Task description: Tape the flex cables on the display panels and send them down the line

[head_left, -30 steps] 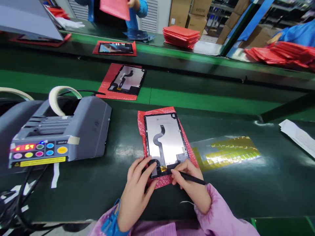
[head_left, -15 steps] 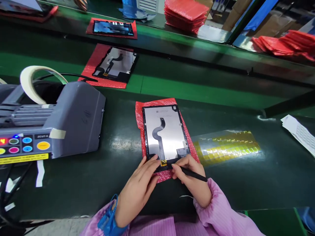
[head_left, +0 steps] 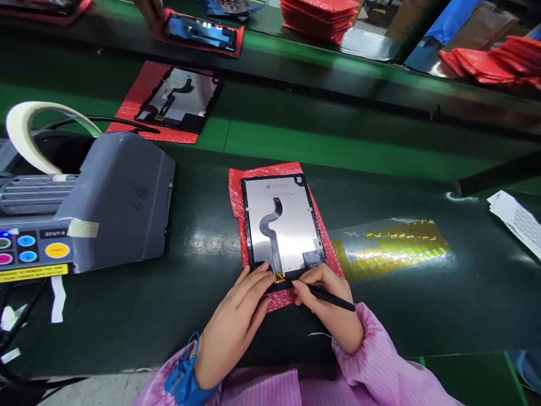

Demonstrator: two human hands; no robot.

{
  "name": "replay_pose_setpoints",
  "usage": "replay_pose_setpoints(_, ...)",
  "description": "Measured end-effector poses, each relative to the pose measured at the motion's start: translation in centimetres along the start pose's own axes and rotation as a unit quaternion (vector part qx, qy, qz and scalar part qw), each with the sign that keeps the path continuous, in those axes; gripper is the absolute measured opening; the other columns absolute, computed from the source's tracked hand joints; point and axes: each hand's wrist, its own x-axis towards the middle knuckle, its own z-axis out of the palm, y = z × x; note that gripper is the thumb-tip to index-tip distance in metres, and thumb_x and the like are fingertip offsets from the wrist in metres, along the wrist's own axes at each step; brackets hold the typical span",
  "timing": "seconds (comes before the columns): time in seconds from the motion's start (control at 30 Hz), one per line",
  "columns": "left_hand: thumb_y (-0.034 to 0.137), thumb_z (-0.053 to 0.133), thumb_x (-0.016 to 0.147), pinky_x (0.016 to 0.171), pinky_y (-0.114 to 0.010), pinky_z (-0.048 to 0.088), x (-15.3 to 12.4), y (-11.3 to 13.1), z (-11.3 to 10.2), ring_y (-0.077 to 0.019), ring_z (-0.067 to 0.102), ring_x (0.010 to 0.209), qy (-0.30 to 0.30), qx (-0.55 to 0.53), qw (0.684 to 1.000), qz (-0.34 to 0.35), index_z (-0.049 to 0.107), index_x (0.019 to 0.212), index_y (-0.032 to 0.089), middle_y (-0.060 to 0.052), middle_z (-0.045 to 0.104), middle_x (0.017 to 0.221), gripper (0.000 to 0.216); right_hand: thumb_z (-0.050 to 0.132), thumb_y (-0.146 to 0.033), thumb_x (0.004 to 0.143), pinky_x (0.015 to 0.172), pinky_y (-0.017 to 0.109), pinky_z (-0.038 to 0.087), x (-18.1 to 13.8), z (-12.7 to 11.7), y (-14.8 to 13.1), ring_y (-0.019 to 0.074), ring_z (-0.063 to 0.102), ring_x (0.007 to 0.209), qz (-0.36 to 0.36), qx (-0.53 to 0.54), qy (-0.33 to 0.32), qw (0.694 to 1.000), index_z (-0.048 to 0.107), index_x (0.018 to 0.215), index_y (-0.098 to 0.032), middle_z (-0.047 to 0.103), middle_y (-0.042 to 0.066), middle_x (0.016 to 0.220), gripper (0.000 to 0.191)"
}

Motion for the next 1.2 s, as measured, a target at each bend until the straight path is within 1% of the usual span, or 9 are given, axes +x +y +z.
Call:
replay_pose_setpoints(0.13,0.021,0.046,0.104,0.113,-0.045,0.051,0.00,-0.02,0.10,-0.0225,0.063,0.130,0.003,0.004,1.000,-0.005,0.050,0.139,0.022,-0.008,0.069,0.134,0.035,0.070,-0.035,0.092,0.057,0.028,0.053,0.02,-0.03,-0.01,0.0154,0.067,0.055,0.001,0.007,0.003,1.000,0.054,0.076,-0.025,0.067,-0.003,0.062,0.026)
replay_pose_setpoints(0.37,0.021,0.046,0.104,0.114,-0.044,0.050,0.04,-0.01,0.00,-0.0217,0.061,0.132,0.002,0.002,1.000,-0.009,0.050,0.140,0.021,-0.008,0.068,0.138,0.036,0.071,-0.032,0.092,0.058,0.028,0.055,0.04,-0.12,-0.23,0.0163,0.069,0.058,-0.003,0.008,0.004,1.000,0.054,0.075,-0.025,0.068,-0.003,0.061,0.025)
replay_pose_setpoints(0.57,0.022,0.046,0.104,0.114,-0.045,0.049,0.07,0.03,-0.11,-0.0216,0.061,0.132,0.000,0.001,1.000,-0.011,0.050,0.139,0.021,-0.009,0.067,0.138,0.035,0.072,-0.033,0.091,0.055,0.027,0.056,0.10,-0.07,-0.39,0.0157,0.070,0.055,-0.008,0.025,0.016,1.000,0.055,0.076,-0.025,0.069,-0.003,0.060,0.024)
replay_pose_setpoints(0.8,0.021,0.047,0.104,0.115,-0.043,0.048,0.03,0.04,0.00,-0.0216,0.061,0.132,0.002,-0.008,1.000,-0.016,0.051,0.139,0.022,-0.008,0.067,0.139,0.035,0.072,-0.032,0.091,0.054,0.026,0.054,0.19,-0.04,-0.32,0.0148,0.068,0.054,-0.008,0.016,0.005,1.000,0.054,0.075,-0.025,0.068,-0.003,0.060,0.025)
replay_pose_setpoints(0.97,0.021,0.047,0.103,0.115,-0.045,0.049,0.04,0.16,-0.09,-0.0229,0.060,0.134,-0.005,-0.013,1.000,-0.024,0.051,0.141,0.024,-0.007,0.066,0.141,0.038,0.072,-0.034,0.089,0.053,0.026,0.053,0.26,-0.08,-0.39,0.0150,0.066,0.054,-0.004,-0.005,0.008,1.000,0.055,0.074,-0.025,0.067,-0.003,0.060,0.025)
replay_pose_setpoints(1.07,0.021,0.047,0.104,0.116,-0.044,0.048,0.07,0.14,-0.17,-0.0221,0.060,0.134,-0.004,-0.008,1.000,-0.017,0.051,0.140,0.022,-0.007,0.067,0.139,0.036,0.071,-0.032,0.089,0.052,0.026,0.052,0.33,-0.12,-0.56,0.0147,0.066,0.053,-0.007,-0.011,0.006,1.000,0.055,0.073,-0.024,0.067,-0.003,0.060,0.024)
replay_pose_setpoints(1.2,0.021,0.046,0.104,0.117,-0.043,0.047,0.22,0.05,-0.16,-0.0222,0.060,0.133,-0.011,0.011,1.000,0.011,0.055,0.138,0.021,-0.008,0.068,0.134,0.035,0.070,-0.031,0.090,0.052,0.026,0.052,0.37,-0.19,-0.70,0.0148,0.066,0.053,-0.012,-0.020,0.004,1.000,0.054,0.073,-0.024,0.067,-0.003,0.059,0.024)
